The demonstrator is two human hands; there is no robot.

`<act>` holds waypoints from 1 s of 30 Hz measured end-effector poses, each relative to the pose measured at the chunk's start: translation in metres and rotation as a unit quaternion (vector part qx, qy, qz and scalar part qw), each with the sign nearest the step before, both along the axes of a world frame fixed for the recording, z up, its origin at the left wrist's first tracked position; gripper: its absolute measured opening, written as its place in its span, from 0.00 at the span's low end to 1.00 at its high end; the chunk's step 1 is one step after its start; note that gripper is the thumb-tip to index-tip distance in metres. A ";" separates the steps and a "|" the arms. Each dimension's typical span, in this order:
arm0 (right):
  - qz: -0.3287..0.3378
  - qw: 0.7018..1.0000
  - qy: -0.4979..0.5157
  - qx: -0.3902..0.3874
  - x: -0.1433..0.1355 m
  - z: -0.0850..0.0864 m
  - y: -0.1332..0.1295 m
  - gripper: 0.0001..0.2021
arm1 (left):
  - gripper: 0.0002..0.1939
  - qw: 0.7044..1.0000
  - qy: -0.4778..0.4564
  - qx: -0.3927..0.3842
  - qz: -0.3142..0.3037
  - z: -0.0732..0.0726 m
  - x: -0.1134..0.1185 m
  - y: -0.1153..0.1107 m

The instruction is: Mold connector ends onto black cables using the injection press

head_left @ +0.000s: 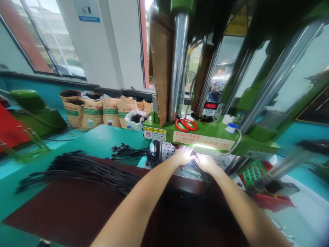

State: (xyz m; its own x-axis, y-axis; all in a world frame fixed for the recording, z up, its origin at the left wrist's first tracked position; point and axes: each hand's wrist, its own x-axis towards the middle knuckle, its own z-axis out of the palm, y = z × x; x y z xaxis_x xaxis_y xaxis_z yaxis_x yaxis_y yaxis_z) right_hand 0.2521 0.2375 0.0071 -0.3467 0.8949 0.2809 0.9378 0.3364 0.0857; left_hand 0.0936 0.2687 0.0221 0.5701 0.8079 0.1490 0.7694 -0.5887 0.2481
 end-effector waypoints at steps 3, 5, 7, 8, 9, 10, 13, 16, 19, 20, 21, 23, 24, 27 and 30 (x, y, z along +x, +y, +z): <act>-0.002 1.000 -0.002 -0.011 0.001 0.000 0.003 0.17 | 0.24 1.000 -0.002 -0.022 -0.021 -0.009 -0.003 0.011; -0.008 1.000 -0.003 -0.019 0.000 0.001 0.005 0.18 | 0.26 0.999 -0.004 -0.036 -0.020 -0.015 -0.001 0.018; -0.016 0.999 -0.004 -0.028 -0.002 0.002 0.007 0.17 | 0.26 0.999 -0.005 -0.048 -0.017 -0.020 0.001 0.023; -0.021 0.999 -0.004 -0.033 -0.003 0.002 0.008 0.17 | 0.26 0.998 -0.005 -0.052 -0.017 -0.022 0.002 0.025; -0.026 0.999 -0.005 -0.038 -0.005 0.003 0.008 0.17 | 0.26 0.998 -0.005 -0.056 -0.018 -0.023 0.002 0.026; -0.031 0.999 -0.005 -0.044 -0.007 0.003 0.008 0.16 | 0.25 0.998 -0.005 -0.057 -0.019 -0.024 0.002 0.027; -0.046 0.997 -0.004 -0.056 -0.011 0.005 0.005 0.16 | 0.25 0.998 -0.007 -0.055 -0.022 -0.022 0.002 0.025; -0.059 0.997 0.000 -0.058 -0.012 0.009 0.001 0.16 | 0.28 0.999 -0.007 -0.049 -0.016 -0.017 -0.001 0.020; -0.079 0.995 0.009 -0.052 -0.006 0.011 -0.003 0.18 | 0.29 0.999 -0.006 -0.046 -0.015 -0.011 -0.010 0.016; -0.085 0.995 0.012 -0.050 -0.004 0.011 -0.004 0.19 | 0.29 0.999 -0.006 -0.046 -0.019 -0.010 -0.014 0.015; -0.088 0.995 0.015 -0.049 -0.001 0.010 -0.005 0.19 | 0.29 0.999 -0.006 -0.048 -0.024 -0.009 -0.017 0.015; -0.087 0.995 0.019 -0.049 0.002 0.008 -0.006 0.19 | 0.27 0.998 -0.007 -0.051 -0.030 -0.009 -0.022 0.015; -0.085 0.995 0.021 -0.049 0.003 0.007 -0.006 0.19 | 0.27 0.998 -0.007 -0.052 -0.029 -0.010 -0.023 0.015; -0.082 0.995 0.027 -0.048 0.002 0.002 -0.005 0.20 | 0.25 0.998 -0.013 -0.059 -0.016 -0.014 -0.022 0.017; -0.085 0.995 0.035 -0.041 0.000 -0.001 -0.003 0.21 | 0.24 0.997 -0.023 -0.068 -0.003 -0.016 -0.020 0.019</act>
